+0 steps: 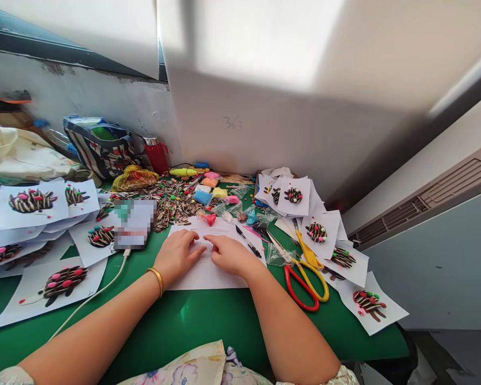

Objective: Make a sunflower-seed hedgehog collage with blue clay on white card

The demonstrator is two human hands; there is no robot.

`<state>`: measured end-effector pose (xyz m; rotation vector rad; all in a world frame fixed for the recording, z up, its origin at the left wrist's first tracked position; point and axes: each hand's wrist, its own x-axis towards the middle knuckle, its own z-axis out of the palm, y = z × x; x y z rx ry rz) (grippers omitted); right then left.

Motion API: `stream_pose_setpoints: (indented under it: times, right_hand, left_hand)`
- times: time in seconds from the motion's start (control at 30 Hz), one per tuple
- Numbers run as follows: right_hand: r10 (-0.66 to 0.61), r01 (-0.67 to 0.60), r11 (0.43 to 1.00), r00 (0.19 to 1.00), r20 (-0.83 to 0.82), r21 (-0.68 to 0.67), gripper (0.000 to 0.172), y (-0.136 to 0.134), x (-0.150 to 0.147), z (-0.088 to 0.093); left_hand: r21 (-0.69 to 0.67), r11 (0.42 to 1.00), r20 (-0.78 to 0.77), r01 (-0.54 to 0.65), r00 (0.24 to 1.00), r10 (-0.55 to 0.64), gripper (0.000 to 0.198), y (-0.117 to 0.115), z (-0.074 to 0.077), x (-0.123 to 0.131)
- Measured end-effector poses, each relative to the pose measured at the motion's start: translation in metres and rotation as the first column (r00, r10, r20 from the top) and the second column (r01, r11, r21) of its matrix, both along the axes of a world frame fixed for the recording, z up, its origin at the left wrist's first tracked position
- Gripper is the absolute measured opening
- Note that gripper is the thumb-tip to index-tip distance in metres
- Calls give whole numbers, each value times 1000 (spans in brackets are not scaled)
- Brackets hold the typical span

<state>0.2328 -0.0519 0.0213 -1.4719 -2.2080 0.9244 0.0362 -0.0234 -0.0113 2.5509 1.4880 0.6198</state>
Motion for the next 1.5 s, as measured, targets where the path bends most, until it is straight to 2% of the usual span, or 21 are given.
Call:
stream_pose_setpoints:
  times: [0.23,0.53,0.7,0.93,1.1,1.23,1.37,1.5]
  right_hand:
    - [-2,3,1000,1000,31,-12,59,-1,-2,1]
    - [-1,1,1000,1000,4,-18,59,-1,-1,1]
    - [4,-4,1000,1000,4,-14,59,0,0,0]
    - [11,-11,1000,1000,20,-7,61,0,1,0]
    - [7,-7,1000,1000,10,-10,58,0,1,-1]
    - [7,-7,1000,1000,4,-16,58,0,1,-2]
    - [4,-4,1000,1000,7,-13,59,1,2,-4]
    - [16,-16,999,1000,12,-39,60,4,3,-2]
  left_hand:
    - [27,999,-60,-32,998,34,22,-2,-2,4]
    - [-6,999,12,46,999,-45,26,1,-2,-4]
    - [1,998,3,63,998,-63,20,-1,1,-4]
    - [-128,989,148,79,987,-60,18,6,0,-13]
    - [-75,992,85,106,991,-99,22,3,-1,-13]
    - [-54,995,46,85,996,-82,17,1,-2,-10]
    - [-63,995,55,84,995,-81,16,2,-2,-13]
    - [-56,989,79,134,988,-130,15,2,0,-21]
